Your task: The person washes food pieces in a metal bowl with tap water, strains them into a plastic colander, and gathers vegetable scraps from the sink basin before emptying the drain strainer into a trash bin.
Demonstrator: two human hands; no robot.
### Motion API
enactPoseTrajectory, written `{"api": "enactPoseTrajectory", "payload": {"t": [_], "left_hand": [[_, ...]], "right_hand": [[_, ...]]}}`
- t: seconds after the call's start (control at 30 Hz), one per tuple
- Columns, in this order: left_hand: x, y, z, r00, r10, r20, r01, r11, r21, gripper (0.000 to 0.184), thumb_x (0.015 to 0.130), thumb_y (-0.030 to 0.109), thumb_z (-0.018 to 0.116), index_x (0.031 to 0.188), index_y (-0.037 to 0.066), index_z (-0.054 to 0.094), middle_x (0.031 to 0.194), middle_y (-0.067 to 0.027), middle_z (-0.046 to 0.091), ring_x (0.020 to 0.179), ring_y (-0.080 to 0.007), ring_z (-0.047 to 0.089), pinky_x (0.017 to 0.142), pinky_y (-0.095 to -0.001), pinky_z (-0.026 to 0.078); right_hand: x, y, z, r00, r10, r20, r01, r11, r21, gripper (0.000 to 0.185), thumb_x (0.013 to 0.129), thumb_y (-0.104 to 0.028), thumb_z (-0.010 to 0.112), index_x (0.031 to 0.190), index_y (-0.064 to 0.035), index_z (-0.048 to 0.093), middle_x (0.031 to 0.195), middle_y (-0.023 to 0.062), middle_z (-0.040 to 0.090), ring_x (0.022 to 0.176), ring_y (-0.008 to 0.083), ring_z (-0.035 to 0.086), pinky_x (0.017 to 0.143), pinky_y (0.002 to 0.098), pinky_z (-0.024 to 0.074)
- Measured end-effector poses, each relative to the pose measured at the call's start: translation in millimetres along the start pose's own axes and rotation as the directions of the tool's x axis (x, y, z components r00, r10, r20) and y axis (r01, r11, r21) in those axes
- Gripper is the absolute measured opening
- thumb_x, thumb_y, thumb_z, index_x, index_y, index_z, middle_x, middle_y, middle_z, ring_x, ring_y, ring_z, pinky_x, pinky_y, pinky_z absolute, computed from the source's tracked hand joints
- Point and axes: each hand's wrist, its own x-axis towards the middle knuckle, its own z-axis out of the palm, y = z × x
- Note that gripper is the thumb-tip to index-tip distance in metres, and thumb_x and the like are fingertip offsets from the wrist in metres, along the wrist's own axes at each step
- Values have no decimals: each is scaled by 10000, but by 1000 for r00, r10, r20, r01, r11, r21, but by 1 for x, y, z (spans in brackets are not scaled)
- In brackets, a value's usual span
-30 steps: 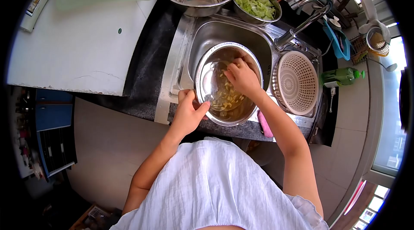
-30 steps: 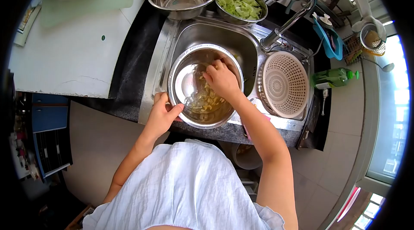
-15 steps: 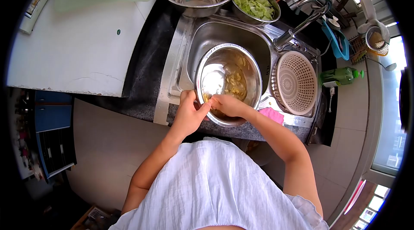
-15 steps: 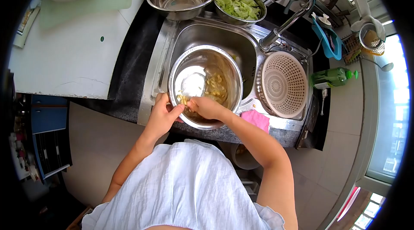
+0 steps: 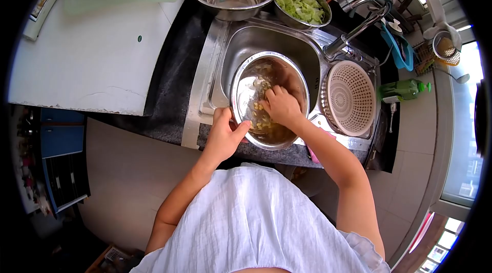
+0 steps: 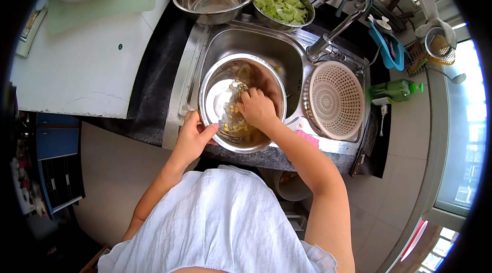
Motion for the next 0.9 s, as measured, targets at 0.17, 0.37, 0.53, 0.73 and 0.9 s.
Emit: {"api": "enactPoseTrajectory", "payload": {"t": [0.17, 0.37, 0.53, 0.73, 0.9], "left_hand": [[1, -1, 2, 1000, -1, -14, 1, 1000, -8, 262, 840, 109, 622, 1016, -44, 504, 1014, -102, 385, 727, -143, 567, 571, -251, 566], [-2, 0, 4, 999, 40, 11, -40, 999, 23, 249, 844, 115, 617, 1006, -38, 508, 997, -101, 392, 704, -136, 554, 563, -251, 555], [-5, -1, 1, 1000, 20, 8, -20, 1000, 18, 252, 843, 113, 615, 1012, -39, 506, 995, -103, 396, 698, -136, 550, 555, -248, 544], [-5, -4, 3, 999, 48, 9, -48, 997, 53, 255, 841, 107, 615, 1014, -43, 504, 997, -108, 400, 697, -140, 551, 559, -249, 544], [-3, -2, 5, 999, 30, -17, -29, 999, 30, 250, 835, 98, 617, 1012, -42, 509, 994, -106, 403, 705, -142, 549, 563, -250, 542]], "right_hand": [[-26, -23, -13, 950, -18, 313, -35, 986, 163, 249, 858, -277, 510, 915, -42, 568, 909, 195, 602, 863, 352, 593, 737, 441, 491], [-26, -34, -8, 879, -194, 435, -117, 798, 591, 328, 922, -341, 435, 927, -47, 581, 835, 212, 624, 801, 391, 594, 727, 458, 452], [3, -37, -37, 944, 118, 308, -239, 887, 395, 437, 925, -432, 424, 774, -97, 661, 662, 182, 617, 653, 350, 615, 635, 439, 481], [21, 6, -22, 970, -51, -238, 89, 984, 152, 237, 847, -295, 570, 836, -59, 594, 857, 133, 587, 815, 300, 585, 659, 402, 490], [-17, -8, -17, 989, 51, 140, -56, 998, 32, 276, 805, -287, 594, 927, -44, 547, 948, 137, 573, 857, 299, 601, 694, 397, 510]]}}
